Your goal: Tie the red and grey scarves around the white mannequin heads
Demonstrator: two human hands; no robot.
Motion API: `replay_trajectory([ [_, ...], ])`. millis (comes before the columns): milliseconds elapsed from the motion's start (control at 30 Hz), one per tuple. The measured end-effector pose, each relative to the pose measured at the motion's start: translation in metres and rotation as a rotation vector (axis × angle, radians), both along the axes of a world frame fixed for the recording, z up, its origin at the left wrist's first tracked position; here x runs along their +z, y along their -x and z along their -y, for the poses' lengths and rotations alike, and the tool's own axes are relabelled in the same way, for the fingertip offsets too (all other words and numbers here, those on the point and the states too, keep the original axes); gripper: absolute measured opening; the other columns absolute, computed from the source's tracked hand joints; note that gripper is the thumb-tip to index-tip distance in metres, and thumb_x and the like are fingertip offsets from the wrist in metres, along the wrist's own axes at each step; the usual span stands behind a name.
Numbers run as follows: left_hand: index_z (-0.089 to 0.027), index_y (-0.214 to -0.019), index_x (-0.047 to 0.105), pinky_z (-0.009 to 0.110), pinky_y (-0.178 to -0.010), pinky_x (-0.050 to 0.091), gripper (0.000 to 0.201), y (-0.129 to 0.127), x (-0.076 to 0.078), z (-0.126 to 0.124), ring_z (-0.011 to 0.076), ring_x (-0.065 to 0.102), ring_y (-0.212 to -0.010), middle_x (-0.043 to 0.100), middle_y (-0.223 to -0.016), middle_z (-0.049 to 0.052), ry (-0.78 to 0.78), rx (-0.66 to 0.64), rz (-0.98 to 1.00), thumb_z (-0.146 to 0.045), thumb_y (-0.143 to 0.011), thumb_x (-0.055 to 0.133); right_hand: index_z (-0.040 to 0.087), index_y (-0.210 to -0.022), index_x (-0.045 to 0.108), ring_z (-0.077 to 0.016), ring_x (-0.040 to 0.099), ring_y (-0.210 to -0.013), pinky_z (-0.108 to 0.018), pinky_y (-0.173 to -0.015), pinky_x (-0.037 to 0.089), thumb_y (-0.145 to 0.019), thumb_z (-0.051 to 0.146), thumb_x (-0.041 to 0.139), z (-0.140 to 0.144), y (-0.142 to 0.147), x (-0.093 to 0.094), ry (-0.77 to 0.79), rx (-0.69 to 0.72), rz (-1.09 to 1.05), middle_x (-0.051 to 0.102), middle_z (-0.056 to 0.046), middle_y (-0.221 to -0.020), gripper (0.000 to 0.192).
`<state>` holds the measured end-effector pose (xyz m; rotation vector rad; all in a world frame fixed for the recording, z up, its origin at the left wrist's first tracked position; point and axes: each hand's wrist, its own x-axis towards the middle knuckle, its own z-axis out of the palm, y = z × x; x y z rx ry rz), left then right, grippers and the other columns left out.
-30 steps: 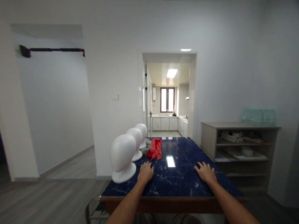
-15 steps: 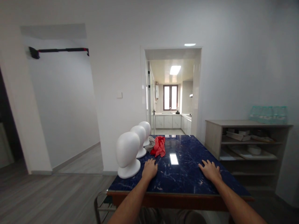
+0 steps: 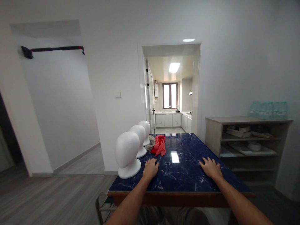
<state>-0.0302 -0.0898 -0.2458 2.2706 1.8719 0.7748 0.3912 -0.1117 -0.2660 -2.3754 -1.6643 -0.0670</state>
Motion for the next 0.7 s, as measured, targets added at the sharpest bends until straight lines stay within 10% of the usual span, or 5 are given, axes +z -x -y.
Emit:
replay_trajectory([
  [233, -0.023, -0.113, 0.072, 0.037, -0.098, 0.055, 0.031, 0.024, -0.004, 0.064, 0.0265, 0.073, -0.106, 0.078, -0.115, 0.008, -0.167, -0.126, 0.490, -0.041, -0.098, 0.052, 0.024, -0.162, 0.050, -0.0459, 0.033, -0.153, -0.068, -0.120, 0.024, -0.103, 0.063, 0.033, 0.000, 0.000, 0.000, -0.012, 0.012, -0.003, 0.040, -0.016, -0.169, 0.072],
  [400, -0.021, -0.103, 0.062, 0.046, -0.090, 0.057, 0.053, 0.111, -0.031, 0.104, 0.0309, 0.069, -0.092, 0.069, -0.096, 0.007, -0.425, 0.354, 0.597, -0.069, -0.082, 0.067, 0.023, -0.160, 0.052, -0.0468, 0.035, -0.150, -0.069, -0.118, 0.025, -0.104, 0.062, 0.033, 0.005, 0.004, 0.005, -0.016, 0.024, -0.008, 0.040, -0.018, -0.168, 0.071],
  [500, -0.017, -0.129, 0.056, 0.053, -0.107, 0.052, 0.080, 0.167, -0.030, 0.093, 0.0370, 0.064, -0.119, 0.063, -0.128, 0.016, -0.594, 0.488, 0.559, -0.072, -0.073, 0.075, 0.023, -0.159, 0.053, -0.0468, 0.036, -0.150, -0.069, -0.117, 0.025, -0.104, 0.062, 0.034, 0.005, 0.004, 0.006, -0.020, 0.022, -0.006, 0.042, -0.018, -0.167, 0.070],
  [700, -0.018, -0.149, 0.042, 0.057, -0.120, 0.042, 0.112, 0.193, 0.000, 0.046, 0.0425, 0.054, -0.141, 0.059, -0.148, 0.019, -0.391, 0.260, 0.687, -0.059, -0.055, 0.088, 0.022, -0.158, 0.054, -0.0469, 0.037, -0.148, -0.070, -0.116, 0.026, -0.105, 0.060, 0.036, 0.006, 0.005, 0.005, -0.040, 0.028, 0.006, 0.043, -0.018, -0.165, 0.068],
])
